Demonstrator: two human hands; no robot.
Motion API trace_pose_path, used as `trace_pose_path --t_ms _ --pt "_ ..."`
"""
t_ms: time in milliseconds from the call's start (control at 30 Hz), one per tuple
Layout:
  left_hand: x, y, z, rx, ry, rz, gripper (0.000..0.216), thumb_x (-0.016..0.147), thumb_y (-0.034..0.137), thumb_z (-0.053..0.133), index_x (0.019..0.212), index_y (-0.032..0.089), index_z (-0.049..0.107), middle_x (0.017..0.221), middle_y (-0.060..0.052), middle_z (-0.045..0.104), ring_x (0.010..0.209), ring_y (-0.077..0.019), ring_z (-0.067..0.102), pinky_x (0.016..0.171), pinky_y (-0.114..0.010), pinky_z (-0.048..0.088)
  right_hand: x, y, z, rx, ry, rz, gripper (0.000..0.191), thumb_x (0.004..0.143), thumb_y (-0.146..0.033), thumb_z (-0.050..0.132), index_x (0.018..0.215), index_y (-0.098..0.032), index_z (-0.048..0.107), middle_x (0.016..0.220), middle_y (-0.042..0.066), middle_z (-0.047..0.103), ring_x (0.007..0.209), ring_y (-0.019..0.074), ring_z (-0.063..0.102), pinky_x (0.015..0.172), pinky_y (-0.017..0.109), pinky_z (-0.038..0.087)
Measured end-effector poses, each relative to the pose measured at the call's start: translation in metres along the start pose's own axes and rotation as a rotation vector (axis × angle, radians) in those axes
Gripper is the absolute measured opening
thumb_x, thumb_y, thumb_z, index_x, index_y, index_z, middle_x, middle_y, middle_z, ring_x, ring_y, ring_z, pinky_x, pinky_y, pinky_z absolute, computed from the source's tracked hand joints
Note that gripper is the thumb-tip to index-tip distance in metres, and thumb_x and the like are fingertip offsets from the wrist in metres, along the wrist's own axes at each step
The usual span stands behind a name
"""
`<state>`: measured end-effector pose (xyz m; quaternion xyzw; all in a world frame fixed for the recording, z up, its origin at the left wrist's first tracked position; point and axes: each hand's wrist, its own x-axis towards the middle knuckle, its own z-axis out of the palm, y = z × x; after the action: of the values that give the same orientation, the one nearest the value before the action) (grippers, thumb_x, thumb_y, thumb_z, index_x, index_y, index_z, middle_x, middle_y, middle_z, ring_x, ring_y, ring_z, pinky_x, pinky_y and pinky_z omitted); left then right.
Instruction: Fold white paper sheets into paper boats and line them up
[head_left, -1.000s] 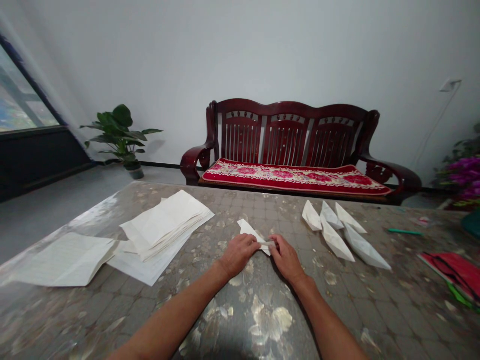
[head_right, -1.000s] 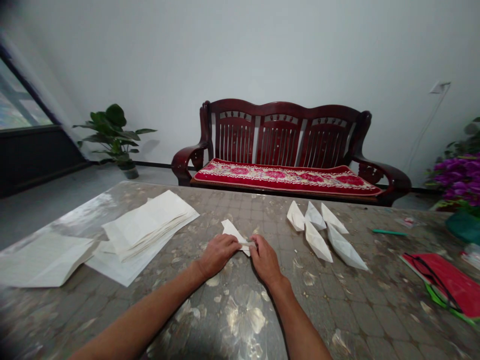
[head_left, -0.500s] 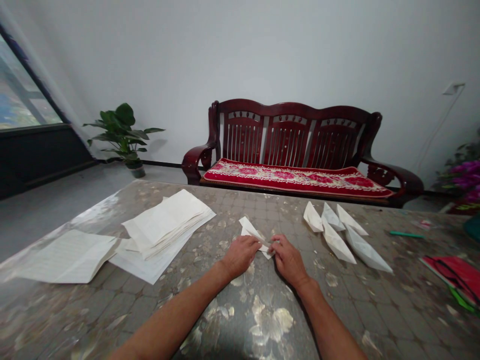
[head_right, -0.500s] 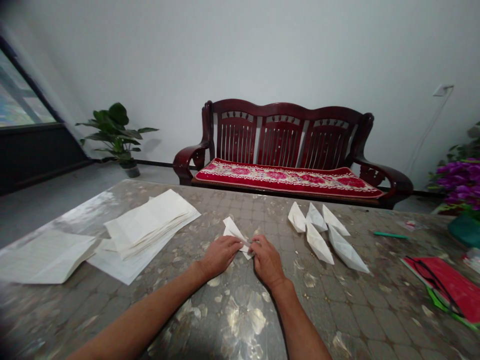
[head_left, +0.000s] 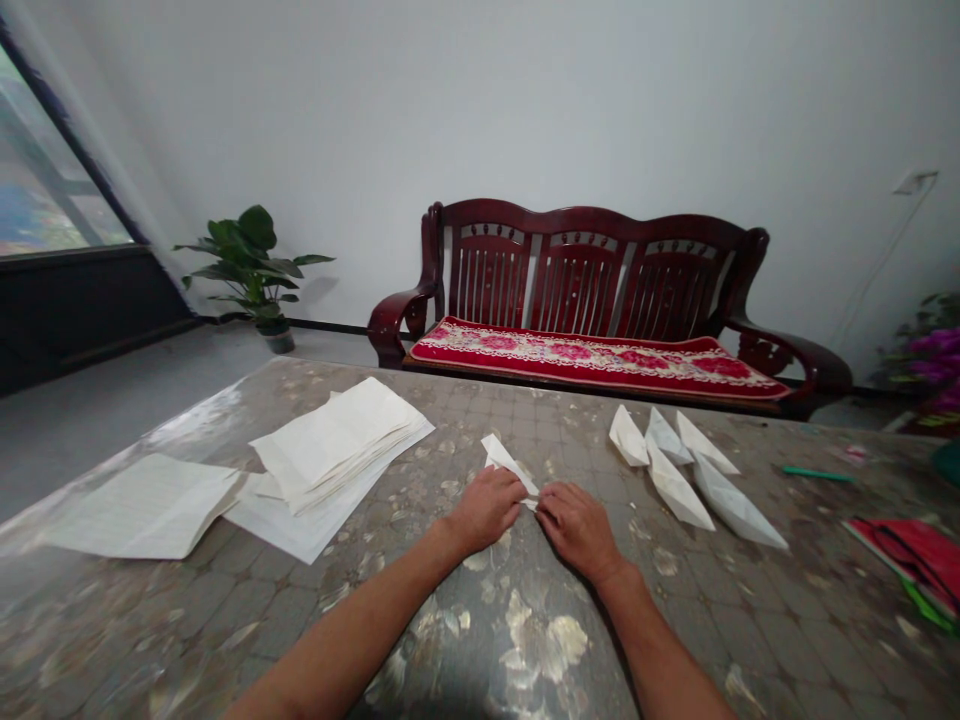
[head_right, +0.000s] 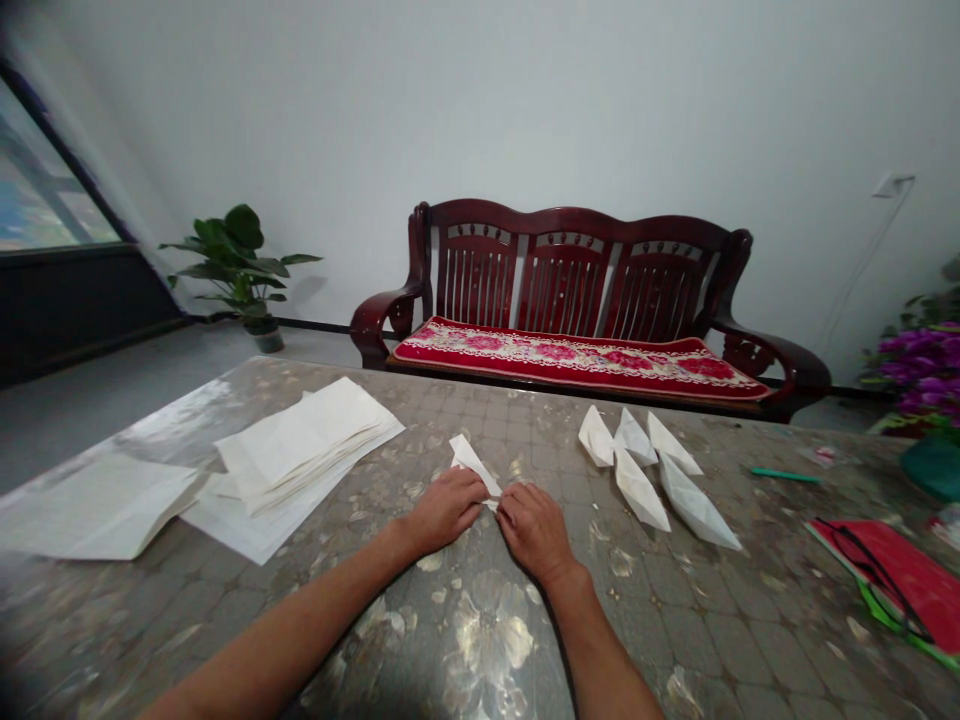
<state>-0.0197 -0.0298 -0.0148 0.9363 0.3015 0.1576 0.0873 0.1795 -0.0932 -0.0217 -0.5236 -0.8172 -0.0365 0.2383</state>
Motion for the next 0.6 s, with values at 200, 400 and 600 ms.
trace_pose_path --t_ms 200,400,600 --pt "0.002 0.01 0.005 -0.076 0.038 -0.118 0.008 0.091 0.028 0.061 0.096 0.022 0.065 0.105 -0.003 0.068 0.107 -0.0211 0.058 0.104 -0.04 0.034 0.002 -0.002 0.009 -0.083 0.081 0.051 0.014 0.093 -0.018 0.05 0.082 -0.022 0.057 0.084 0.004 0.062 0.083 0.0202 0.055 0.074 0.03 0.041" --pt "0.009 0.024 0.015 -0.089 0.108 -0.321 0.007 0.091 0.027 0.061 0.09 0.023 0.066 0.1 -0.003 0.068 0.104 -0.0214 0.059 0.11 -0.047 0.028 0.002 -0.001 0.012 -0.064 0.126 0.076 0.016 0.092 -0.017 0.049 0.077 -0.022 0.054 0.08 0.004 0.059 0.08 0.0196 0.053 0.073 0.029 0.039" --pt "0.011 0.029 0.017 -0.088 0.164 -0.365 0.007 0.089 0.027 0.061 0.087 0.022 0.066 0.098 -0.002 0.066 0.102 -0.0216 0.06 0.111 -0.049 0.028 0.001 -0.001 0.007 0.094 0.056 0.147 0.009 0.084 -0.015 0.053 0.088 -0.022 0.057 0.088 0.004 0.062 0.088 0.0207 0.056 0.079 0.03 0.041"
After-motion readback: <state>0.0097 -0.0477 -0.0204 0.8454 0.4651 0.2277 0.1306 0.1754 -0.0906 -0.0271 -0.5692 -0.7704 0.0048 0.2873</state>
